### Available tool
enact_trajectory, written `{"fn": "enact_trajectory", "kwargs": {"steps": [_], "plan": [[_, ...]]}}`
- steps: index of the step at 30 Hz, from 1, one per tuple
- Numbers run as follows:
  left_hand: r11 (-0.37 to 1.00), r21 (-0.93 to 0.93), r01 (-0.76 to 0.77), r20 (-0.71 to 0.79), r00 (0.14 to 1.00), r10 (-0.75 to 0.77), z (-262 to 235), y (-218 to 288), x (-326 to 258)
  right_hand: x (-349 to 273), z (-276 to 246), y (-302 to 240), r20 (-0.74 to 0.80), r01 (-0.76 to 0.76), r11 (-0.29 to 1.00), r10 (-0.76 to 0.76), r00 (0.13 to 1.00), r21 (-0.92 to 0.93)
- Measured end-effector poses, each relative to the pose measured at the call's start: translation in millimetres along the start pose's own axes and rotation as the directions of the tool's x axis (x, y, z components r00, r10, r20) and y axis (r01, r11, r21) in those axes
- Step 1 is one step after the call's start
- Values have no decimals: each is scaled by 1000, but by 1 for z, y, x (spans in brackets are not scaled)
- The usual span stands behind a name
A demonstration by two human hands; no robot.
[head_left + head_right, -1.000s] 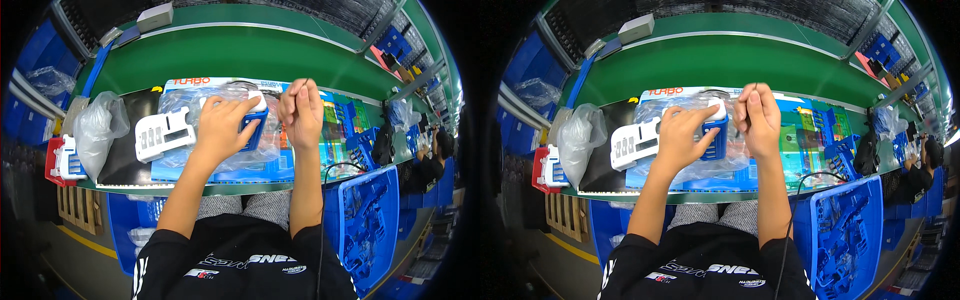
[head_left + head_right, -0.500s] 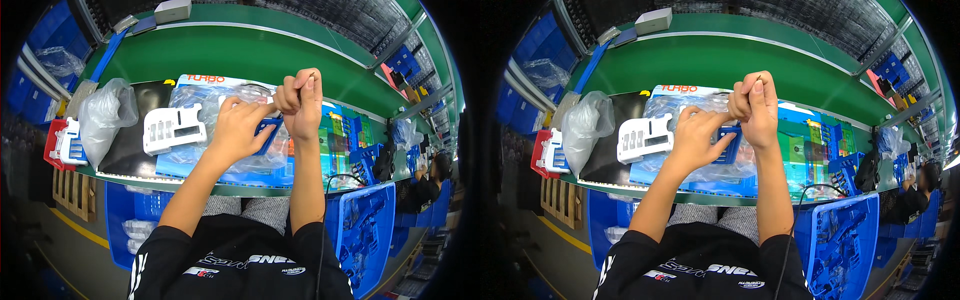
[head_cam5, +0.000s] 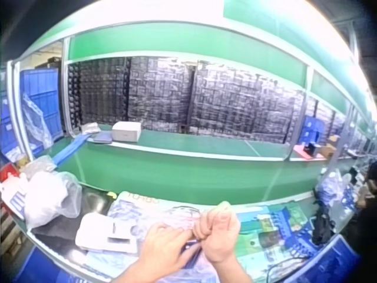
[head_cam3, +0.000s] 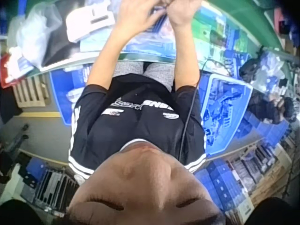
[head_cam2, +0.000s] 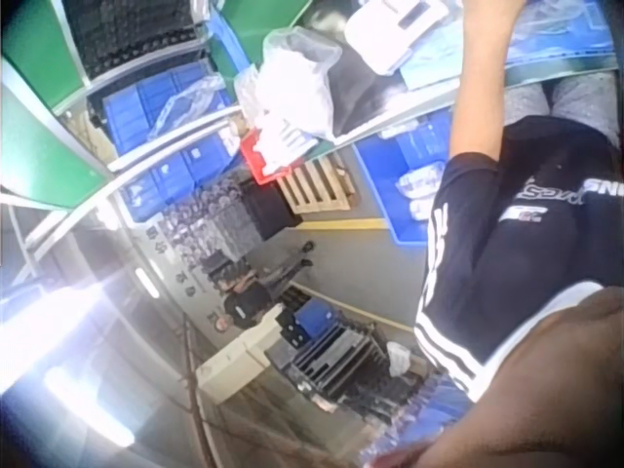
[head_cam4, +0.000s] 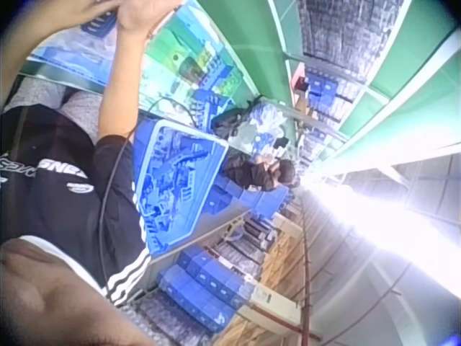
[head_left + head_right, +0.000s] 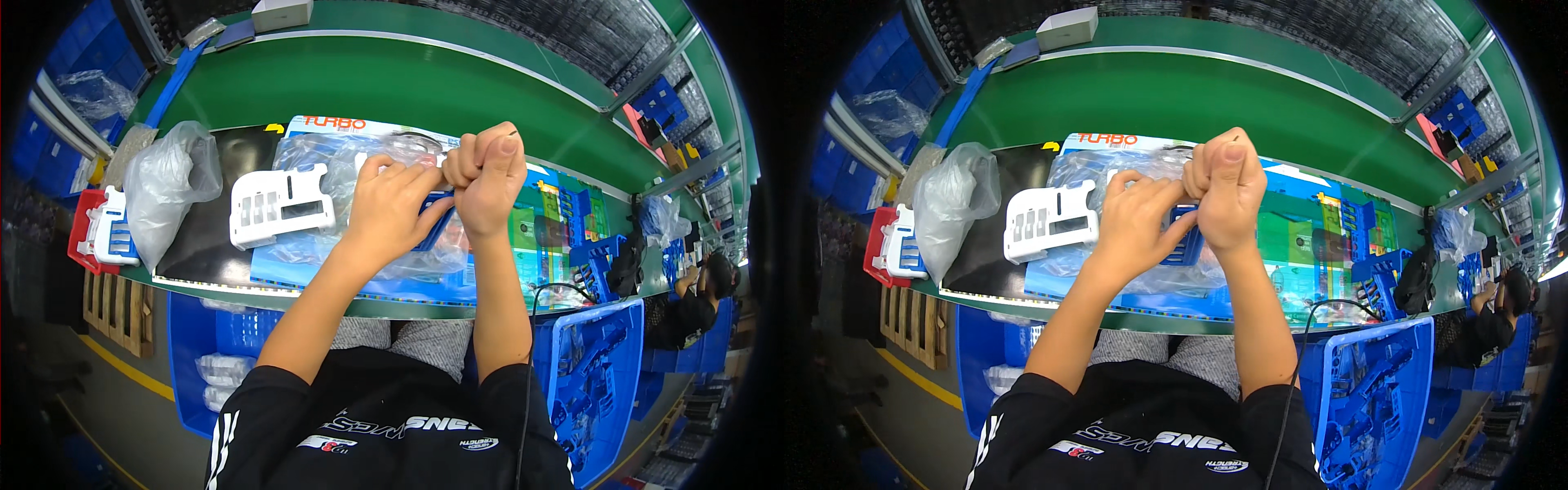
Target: Assembling white and blue plastic toy components at a factory workbench.
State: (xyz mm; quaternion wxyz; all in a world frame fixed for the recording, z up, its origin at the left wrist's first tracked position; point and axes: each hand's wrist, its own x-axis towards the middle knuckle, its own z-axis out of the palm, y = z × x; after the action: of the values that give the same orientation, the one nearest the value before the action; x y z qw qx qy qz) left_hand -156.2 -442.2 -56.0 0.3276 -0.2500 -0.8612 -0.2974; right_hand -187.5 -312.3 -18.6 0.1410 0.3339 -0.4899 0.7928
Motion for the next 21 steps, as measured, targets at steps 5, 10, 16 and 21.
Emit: {"fn": "enact_trajectory", "kwargs": {"steps": [5, 10, 16, 21], "plan": [[997, -66, 36, 12, 999, -35, -4, 1, -1, -7, 3, 4, -43, 28, 999, -27, 999, 21], [997, -70, 30, -12, 999, -31, -1, 7, -3, -16, 3, 3, -118, 79, 995, -71, 991, 63], [999, -29, 23, -21, 999, -24, -1, 8, -2, -13, -13, -1, -265, 59, 940, 35, 964, 337], [999, -42, 16, 2, 1000, -16, -3, 7, -5, -34, -65, -13, -561, 30, 988, 63, 825, 154]]}}
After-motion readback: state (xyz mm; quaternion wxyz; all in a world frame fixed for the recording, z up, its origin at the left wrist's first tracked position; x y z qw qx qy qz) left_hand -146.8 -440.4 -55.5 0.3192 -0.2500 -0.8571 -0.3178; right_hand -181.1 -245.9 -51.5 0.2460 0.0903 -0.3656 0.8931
